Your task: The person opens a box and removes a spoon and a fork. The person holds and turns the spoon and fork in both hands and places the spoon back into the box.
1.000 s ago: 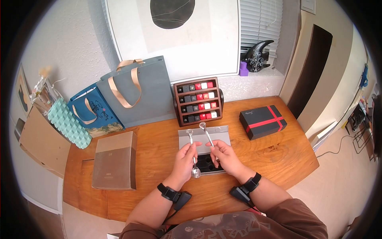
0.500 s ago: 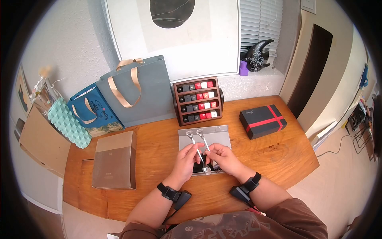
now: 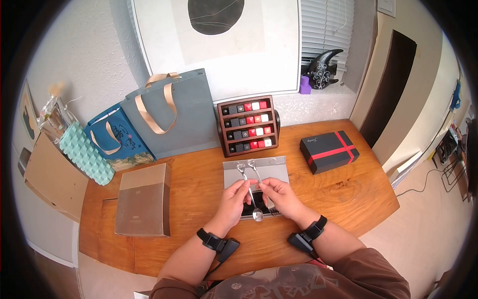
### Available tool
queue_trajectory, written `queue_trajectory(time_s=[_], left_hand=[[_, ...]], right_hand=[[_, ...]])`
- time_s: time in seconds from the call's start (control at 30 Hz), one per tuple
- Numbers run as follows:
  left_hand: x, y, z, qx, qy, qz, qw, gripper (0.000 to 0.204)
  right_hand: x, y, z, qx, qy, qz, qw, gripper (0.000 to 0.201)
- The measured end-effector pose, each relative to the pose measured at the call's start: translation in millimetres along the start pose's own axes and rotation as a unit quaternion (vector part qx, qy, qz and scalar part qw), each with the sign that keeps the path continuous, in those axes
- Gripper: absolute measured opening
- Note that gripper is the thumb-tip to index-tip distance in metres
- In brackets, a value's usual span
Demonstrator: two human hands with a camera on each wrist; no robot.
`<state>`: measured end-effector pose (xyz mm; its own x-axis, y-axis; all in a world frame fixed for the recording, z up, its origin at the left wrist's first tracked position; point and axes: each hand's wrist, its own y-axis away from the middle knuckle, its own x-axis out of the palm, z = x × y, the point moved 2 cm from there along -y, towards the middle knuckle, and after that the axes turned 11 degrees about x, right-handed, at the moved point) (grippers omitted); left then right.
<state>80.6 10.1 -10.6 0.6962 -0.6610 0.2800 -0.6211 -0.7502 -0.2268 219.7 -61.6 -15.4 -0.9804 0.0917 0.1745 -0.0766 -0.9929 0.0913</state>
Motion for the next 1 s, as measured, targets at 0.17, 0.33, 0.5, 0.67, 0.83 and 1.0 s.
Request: queue_trajectory(time_s=[0.17,0.33,0.5,0.67,0.83,1.0], left_hand=[[-2,0,2,-0.005,0.010,-0.003,1.000,0.029],[-1,0,1,-0.007,0.022,-0.008,1.000,0.029],[-3,-1,5,0.000,0.032,-0.007,0.999,0.028],[-2,-2,3,0.003,0.028,-0.004,1.000,0.026],[0,-1,1,0.004,0.022,-0.003,1.000,0.024],[-1,-1,2,0.007,0.026,-0.010,1.000,0.024]], right_hand=[[1,-1,0,0.006,0.006,0.010,1.000,0.015],[3,1,3,0.032,0.005,0.005,0.999,0.017],[3,3,6,0.019,0.024,-0.009,0.999,0.021],[3,7,11,0.062,0.038,0.012,0.997,0.028],[4,6,8,0.042,0.045,0.010,0.998,0.028],[2,4,7,0.045,0.038,0.014,0.998,0.026]])
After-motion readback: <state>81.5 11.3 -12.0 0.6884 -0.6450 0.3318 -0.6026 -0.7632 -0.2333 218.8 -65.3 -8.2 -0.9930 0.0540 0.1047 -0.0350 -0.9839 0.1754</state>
